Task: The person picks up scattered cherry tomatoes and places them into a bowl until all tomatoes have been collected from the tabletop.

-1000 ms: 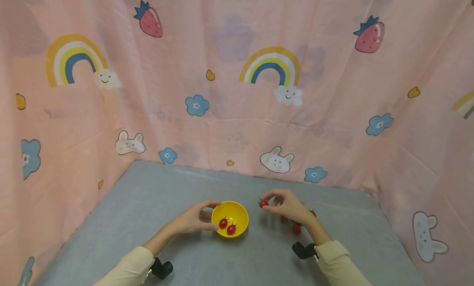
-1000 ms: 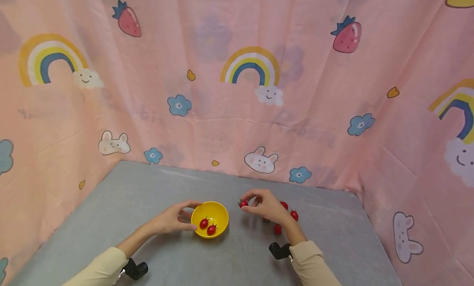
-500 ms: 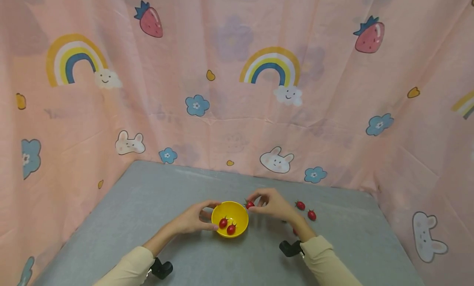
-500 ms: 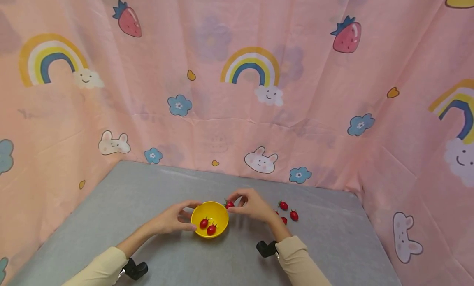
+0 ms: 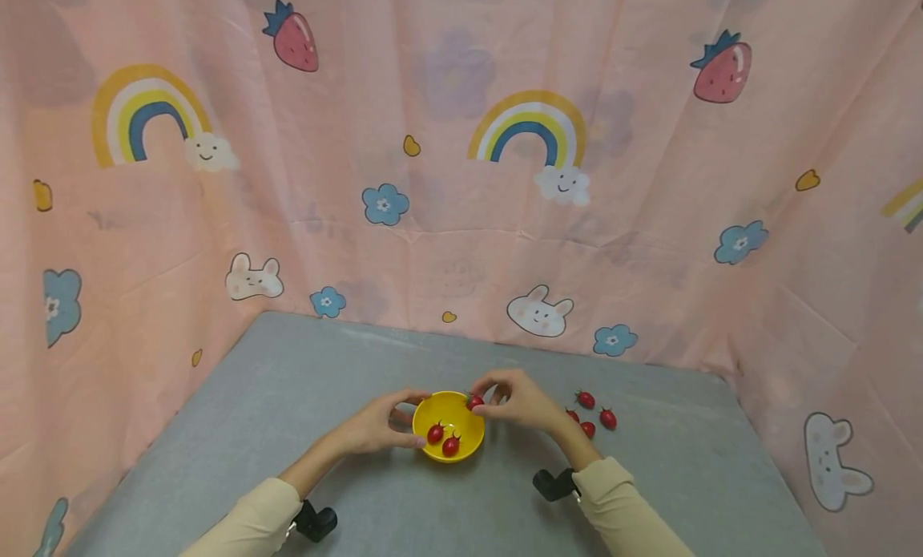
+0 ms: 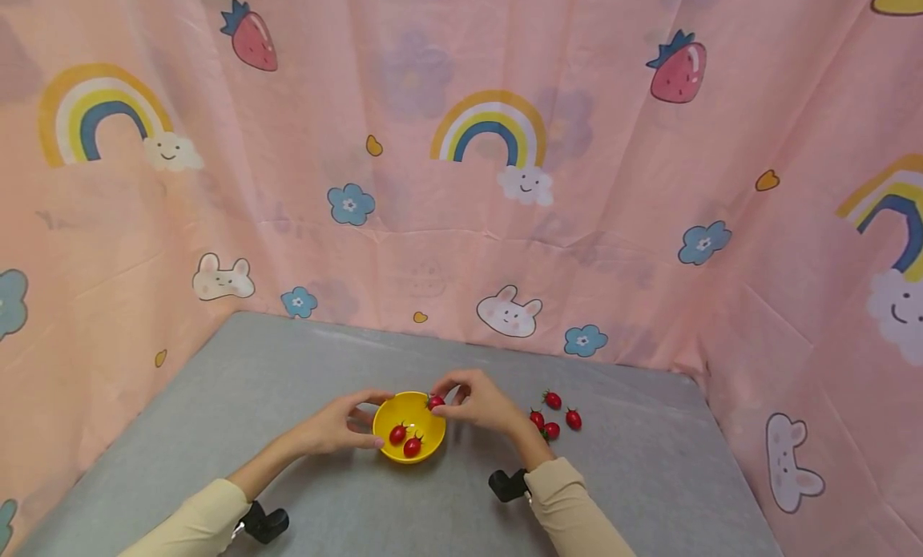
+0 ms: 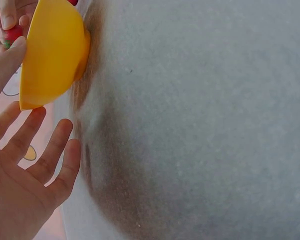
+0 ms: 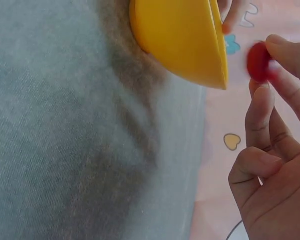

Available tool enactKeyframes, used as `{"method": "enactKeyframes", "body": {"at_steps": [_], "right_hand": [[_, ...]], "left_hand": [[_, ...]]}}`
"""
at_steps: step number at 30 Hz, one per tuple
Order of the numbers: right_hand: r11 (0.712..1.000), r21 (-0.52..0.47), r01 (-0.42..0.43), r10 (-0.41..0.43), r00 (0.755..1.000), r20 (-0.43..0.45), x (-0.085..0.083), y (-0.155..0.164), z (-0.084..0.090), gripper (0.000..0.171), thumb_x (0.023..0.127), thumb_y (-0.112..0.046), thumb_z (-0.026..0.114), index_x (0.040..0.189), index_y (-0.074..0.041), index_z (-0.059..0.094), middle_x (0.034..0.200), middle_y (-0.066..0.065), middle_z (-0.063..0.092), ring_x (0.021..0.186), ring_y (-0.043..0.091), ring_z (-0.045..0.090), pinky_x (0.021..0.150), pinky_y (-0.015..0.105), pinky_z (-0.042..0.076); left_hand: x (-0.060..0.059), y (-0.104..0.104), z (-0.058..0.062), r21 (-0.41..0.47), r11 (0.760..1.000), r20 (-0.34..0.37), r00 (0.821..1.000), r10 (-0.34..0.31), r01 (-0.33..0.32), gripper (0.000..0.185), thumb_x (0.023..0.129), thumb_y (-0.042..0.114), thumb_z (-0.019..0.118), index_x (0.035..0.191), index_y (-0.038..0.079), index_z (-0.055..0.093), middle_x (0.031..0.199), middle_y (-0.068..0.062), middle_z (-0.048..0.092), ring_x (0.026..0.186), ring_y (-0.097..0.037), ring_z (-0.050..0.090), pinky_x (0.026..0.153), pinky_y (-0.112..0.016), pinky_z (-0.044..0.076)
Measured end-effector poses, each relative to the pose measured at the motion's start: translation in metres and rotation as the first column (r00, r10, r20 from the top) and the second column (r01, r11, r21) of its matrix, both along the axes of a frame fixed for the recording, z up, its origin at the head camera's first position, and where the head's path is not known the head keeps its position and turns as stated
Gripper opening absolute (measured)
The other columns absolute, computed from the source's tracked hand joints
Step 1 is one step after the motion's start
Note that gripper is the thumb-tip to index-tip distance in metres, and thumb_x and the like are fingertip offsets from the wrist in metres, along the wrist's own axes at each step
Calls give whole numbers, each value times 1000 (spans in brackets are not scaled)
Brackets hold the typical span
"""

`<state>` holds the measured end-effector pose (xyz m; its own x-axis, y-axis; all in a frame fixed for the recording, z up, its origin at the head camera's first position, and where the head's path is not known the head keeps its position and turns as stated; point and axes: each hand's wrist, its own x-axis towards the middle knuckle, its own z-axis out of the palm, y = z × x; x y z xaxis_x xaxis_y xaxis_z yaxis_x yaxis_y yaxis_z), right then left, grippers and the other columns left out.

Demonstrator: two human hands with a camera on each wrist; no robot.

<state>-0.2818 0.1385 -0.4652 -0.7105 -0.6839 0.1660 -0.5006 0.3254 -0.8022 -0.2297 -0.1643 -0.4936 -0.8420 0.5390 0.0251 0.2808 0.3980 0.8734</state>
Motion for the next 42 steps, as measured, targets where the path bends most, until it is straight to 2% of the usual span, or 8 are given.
{"method": "enactKeyframes", "body": {"at_steps": [5, 10, 13, 19, 23, 34, 37, 42], "right_hand": [[1000, -12, 13, -13, 1000, 13, 0, 4, -1, 29, 90, -13, 79, 115, -1, 71, 106, 10, 69, 78, 31, 61, 74, 34, 56], [999, -21, 40, -40, 999, 19, 2, 16, 1, 27, 90, -10, 79, 116, -4, 71, 108, 17, 68, 79, 31, 61, 74, 36, 56], [999, -19, 51, -51, 999, 0, 3, 27, 3, 26, 90, -8, 78, 115, -8, 72, 107, 16, 68, 78, 30, 61, 73, 36, 57], [997, -14, 74, -74, 997, -23, 8, 52, 7, 25, 90, -16, 80, 114, -12, 72, 104, 13, 68, 78, 25, 63, 67, 33, 57], [996, -30, 82, -83, 996, -42, 8, 68, 2, 24, 91, -14, 79, 113, -9, 72, 103, 15, 68, 77, 25, 64, 61, 31, 56], [993, -96, 73, -79, 995, -58, 12, 103, -5, 26, 91, -4, 76, 116, -3, 70, 104, 29, 65, 74, 26, 66, 65, 32, 57], [992, -87, 95, -100, 994, -53, 13, 112, -6, 25, 92, -4, 75, 116, -2, 70, 103, 28, 65, 73, 27, 64, 59, 30, 54], [986, -50, 162, -164, 985, -60, 19, 127, -6, 24, 92, -9, 76, 115, -5, 70, 105, 23, 66, 77, 26, 62, 60, 29, 53]], "left_hand": [[0, 0, 1, 7, 1000, 3, 1000, -2, 2, 67, 89, 21, 82, 147, 7, 50, 139, -18, 54, 113, -33, 64, 89, -38, 57], [1, 0, 1, 3, 1000, -5, 1000, 2, -2, 67, 90, 21, 81, 147, 7, 50, 139, -17, 54, 112, -32, 64, 89, -38, 56], [1, 0, 2, 6, 1000, -16, 1000, -3, 3, 66, 90, 20, 81, 146, 6, 50, 139, -18, 54, 112, -33, 64, 89, -39, 56], [2, 0, 3, 12, 1000, -33, 999, -12, 12, 66, 90, 19, 81, 146, 3, 50, 138, -19, 55, 111, -34, 64, 89, -40, 56], [2, 1, 3, 10, 1000, -25, 1000, -9, 10, 66, 90, 20, 81, 146, 5, 50, 138, -18, 55, 111, -33, 64, 90, -40, 56], [0, 1, 1, 5, 1000, -23, 1000, -14, 14, 67, 90, 21, 81, 147, 6, 49, 139, -18, 54, 111, -31, 65, 89, -38, 56], [0, 1, 0, 5, 1000, -21, 1000, -13, 13, 67, 90, 20, 81, 147, 6, 49, 139, -17, 55, 111, -31, 65, 90, -39, 56], [0, 1, 1, -1, 1000, -17, 1000, -7, 7, 67, 90, 20, 81, 147, 6, 49, 138, -17, 54, 111, -30, 65, 90, -39, 56]]}}
